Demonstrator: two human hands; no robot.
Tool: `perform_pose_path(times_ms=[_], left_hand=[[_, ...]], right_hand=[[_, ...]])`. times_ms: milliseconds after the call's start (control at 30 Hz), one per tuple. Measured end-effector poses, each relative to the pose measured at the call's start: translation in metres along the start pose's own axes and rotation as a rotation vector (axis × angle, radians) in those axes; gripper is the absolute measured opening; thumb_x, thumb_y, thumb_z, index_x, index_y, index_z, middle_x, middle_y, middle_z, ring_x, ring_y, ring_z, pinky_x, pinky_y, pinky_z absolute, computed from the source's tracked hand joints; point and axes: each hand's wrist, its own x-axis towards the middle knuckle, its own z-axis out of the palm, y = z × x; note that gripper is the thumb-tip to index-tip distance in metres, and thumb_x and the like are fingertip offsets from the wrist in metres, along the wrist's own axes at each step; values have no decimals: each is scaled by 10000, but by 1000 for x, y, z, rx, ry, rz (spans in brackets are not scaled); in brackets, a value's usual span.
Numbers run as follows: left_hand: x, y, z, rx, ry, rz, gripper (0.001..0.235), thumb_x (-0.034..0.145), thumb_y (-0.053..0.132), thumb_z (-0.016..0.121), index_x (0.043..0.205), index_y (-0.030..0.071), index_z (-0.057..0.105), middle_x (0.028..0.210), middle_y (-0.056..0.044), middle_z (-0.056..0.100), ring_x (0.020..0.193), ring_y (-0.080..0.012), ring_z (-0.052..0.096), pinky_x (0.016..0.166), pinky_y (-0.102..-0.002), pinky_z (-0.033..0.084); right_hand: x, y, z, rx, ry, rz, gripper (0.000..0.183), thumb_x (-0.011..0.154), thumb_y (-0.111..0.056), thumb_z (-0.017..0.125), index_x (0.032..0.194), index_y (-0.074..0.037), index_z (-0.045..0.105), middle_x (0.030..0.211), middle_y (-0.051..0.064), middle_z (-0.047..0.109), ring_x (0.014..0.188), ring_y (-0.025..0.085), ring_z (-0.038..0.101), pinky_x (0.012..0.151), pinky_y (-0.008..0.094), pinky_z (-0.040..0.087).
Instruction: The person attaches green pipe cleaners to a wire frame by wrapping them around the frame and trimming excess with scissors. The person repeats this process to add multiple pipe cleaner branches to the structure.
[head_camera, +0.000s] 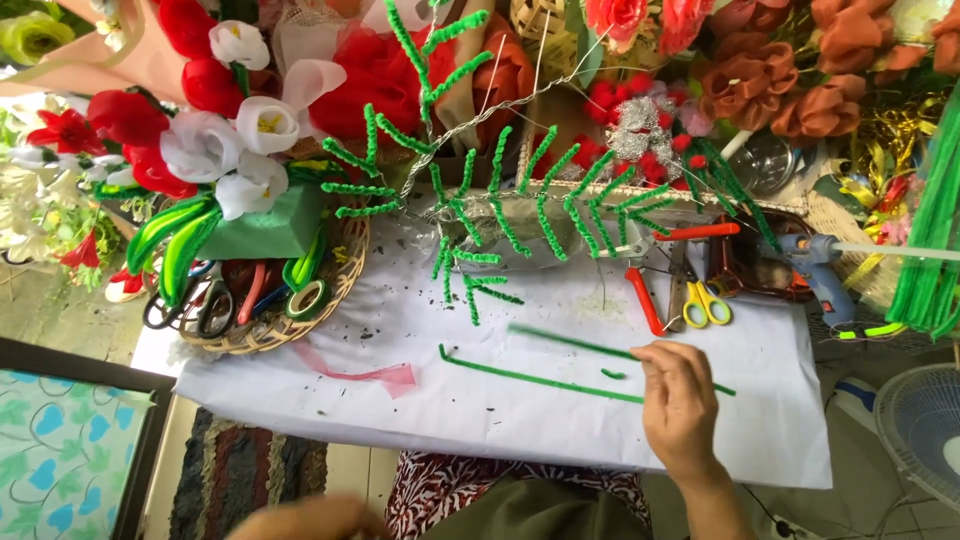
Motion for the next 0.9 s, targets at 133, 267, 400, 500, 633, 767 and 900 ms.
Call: perform_pose_path(times_ms=[133,267,400,500,633,767,900], left_hand=[[21,61,-54,35,486,444,250,948,251,529,1140,119,621,837,-12,677,718,-163,664,668,-298,509],[63,104,-66,-312,825,584,462,909,115,570,1351,84,442,1096,-106,669,952,-178,700,833,-299,588],[101,123,-75,-447,1012,762,284,942,182,564,1200,66,579,941,-78,605,775,-138,618,690,-241,570],[119,128,-76,-381,1129,804,168,950,124,559,1049,82,689,857,-59,611,666,-127,619,619,-225,556],[131,133,-65,-230,1207,791,244,914,9,608,1124,115,675,867,-47,619,657,-120,627,645,-223,538],[137,138,-55,-234,1171,817,184,925,38,604,1088,76,681,860,-60,607,637,-133,638,617,-226,560],[130,141,-57,-155,1208,822,197,932,89,607,1127,70,629,850,-55,621,704,-161,626,663,-257,560]], right_hand=[[26,-20,-12,6,56,-45,141,954,39,521,1052,7,617,1010,144,576,956,259,574,857,337,508],[39,-29,-10,44,29,-103,150,956,49,514,1068,1,602,1010,139,558,953,258,579,843,331,519],[40,-31,-5,39,-10,-170,178,924,60,542,1076,2,615,1005,120,566,912,242,560,810,317,511],[41,-35,-6,-1,-83,-171,196,914,43,555,1090,-19,614,1010,99,584,908,241,566,819,333,486],[38,-47,-4,-9,-203,-166,280,907,-64,584,1179,0,578,1100,128,601,1025,276,599,925,388,492],[38,-59,3,116,-214,-168,287,939,-31,518,1220,29,529,1090,165,583,1019,293,603,898,379,518],[46,-63,1,54,-201,-219,263,904,74,500,1155,32,568,934,132,580,826,262,599,750,353,519]])
